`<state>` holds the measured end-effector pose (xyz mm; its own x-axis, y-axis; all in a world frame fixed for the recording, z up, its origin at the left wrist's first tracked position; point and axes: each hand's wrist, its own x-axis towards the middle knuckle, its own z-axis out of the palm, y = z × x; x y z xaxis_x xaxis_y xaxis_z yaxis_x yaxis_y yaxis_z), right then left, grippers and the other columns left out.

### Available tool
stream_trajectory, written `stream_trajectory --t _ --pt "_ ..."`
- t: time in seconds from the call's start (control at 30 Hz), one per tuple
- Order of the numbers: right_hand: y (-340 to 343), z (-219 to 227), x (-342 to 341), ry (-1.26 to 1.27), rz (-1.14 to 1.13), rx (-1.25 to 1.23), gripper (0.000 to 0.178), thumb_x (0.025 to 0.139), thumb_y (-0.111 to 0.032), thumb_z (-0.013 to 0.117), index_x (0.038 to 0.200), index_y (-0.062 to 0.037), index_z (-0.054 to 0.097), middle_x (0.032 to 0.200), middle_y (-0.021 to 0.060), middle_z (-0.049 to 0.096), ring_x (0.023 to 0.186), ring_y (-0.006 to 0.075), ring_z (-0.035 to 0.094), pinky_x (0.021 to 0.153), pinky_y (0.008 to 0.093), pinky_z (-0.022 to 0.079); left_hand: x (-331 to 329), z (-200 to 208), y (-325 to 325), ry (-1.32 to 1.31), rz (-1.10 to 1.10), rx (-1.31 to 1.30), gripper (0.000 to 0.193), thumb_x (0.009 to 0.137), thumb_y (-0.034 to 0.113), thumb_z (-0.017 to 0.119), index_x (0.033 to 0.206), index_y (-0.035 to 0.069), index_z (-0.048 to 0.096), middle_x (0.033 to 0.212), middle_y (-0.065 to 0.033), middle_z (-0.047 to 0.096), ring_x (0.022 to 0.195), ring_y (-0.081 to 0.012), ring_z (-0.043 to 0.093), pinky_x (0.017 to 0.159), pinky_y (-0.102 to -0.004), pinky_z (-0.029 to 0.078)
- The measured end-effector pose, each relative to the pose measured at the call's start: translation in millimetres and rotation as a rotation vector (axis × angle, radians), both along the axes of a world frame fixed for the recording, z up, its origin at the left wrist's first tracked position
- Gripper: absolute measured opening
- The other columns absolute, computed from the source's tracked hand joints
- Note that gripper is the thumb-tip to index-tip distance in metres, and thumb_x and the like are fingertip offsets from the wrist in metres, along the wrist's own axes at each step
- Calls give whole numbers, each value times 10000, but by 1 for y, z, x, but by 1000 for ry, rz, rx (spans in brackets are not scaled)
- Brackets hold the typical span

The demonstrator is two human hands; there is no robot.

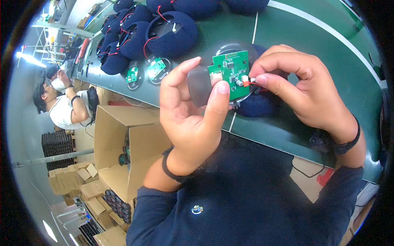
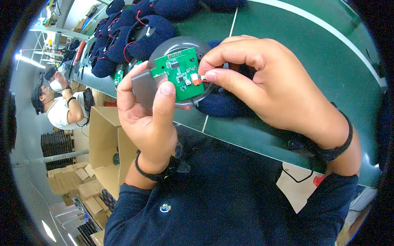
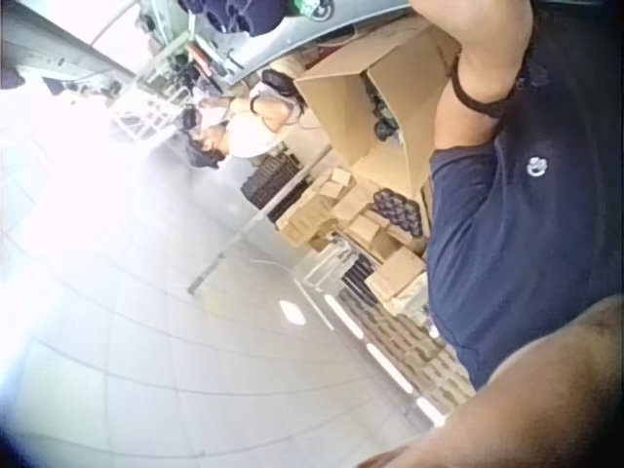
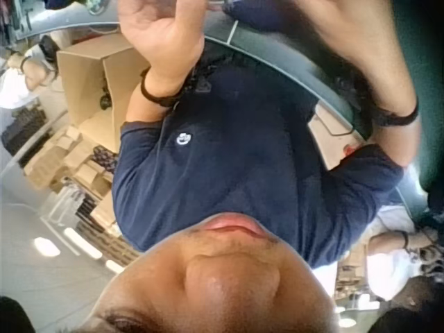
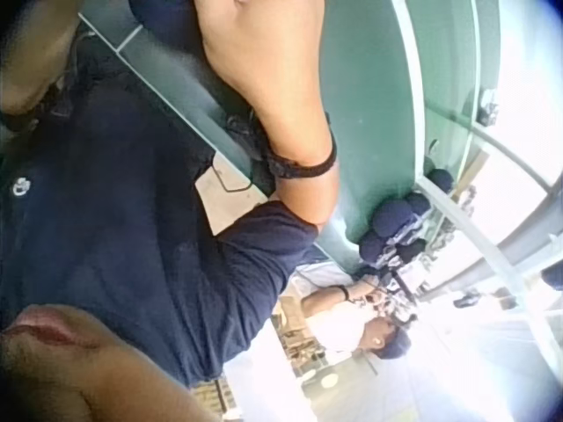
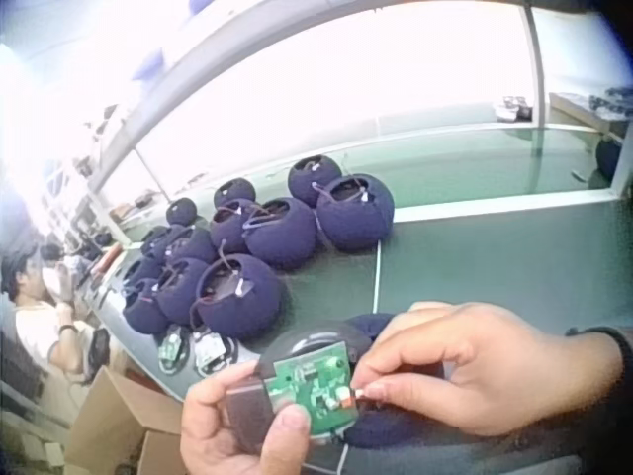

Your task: The worker is assembling electronic components, specifically connecting a circuit board to a circular blue fabric-covered housing, likely a smart speaker or similar device.

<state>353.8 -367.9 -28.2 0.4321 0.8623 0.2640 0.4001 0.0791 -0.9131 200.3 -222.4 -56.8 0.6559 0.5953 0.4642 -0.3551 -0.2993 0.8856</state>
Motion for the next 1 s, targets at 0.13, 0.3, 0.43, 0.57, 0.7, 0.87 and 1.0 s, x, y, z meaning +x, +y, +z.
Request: stream_trajectory --t 0.13,0.3,0.43,0.57,0.7,0.87,1.0 --pt "1 -1 -3 -32 -11 16 95 923 -88 678 940 2 703 895 23 683 791 82 582 715 238 455 -1 2 -4 9 -13 -50 446 941 93 673 1324 0 465 1101 -145 662 836 -174 686 591 -274 594" --pt "2 0 3 312 55 58 339 887 -70 723 1200 -21 604 833 16 659 784 68 594 703 231 459 -1 5 -8 16 -47 -134 510 914 -1 693 1360 8 446 1052 -115 671 868 -128 655 685 -240 563" --pt "1 47 21 545 232 -303 802 925 -68 721 1517 71 198 983 155 760 932 137 703 861 216 512 -1 5 -6 32 -57 -90 516 917 -2 691 1367 6 441 1056 -120 669 871 -131 656 685 -241 565" --pt "-2 48 0 198 -28 -301 714 913 -57 730 1456 82 287 907 147 760 828 120 699 763 220 527 3 3 -6 55 -62 -61 475 942 51 675 1356 -5 450 1080 -132 671 848 -150 674 638 -254 581" --pt "-4 45 11 487 57 -261 741 903 -69 746 1470 69 289 906 147 761 829 118 702 769 214 526 4 1 -6 35 -50 -76 440 967 101 652 1345 -9 456 1102 -144 678 847 -172 700 604 -267 611" --pt "-1 11 -6 261 -130 -78 404 875 -42 729 1241 -15 561 836 33 683 823 74 631 753 226 487 6 3 -7 50 -58 -105 450 968 106 649 1351 -9 441 1114 -148 676 874 -180 707 620 -277 630" --pt "-1 2 0 188 -132 -76 367 882 -31 719 1220 -1 579 869 41 703 832 76 648 764 215 498 5 3 -4 33 -54 -123 442 966 107 653 1337 -15 447 1123 -151 674 878 -181 708 619 -280 634"
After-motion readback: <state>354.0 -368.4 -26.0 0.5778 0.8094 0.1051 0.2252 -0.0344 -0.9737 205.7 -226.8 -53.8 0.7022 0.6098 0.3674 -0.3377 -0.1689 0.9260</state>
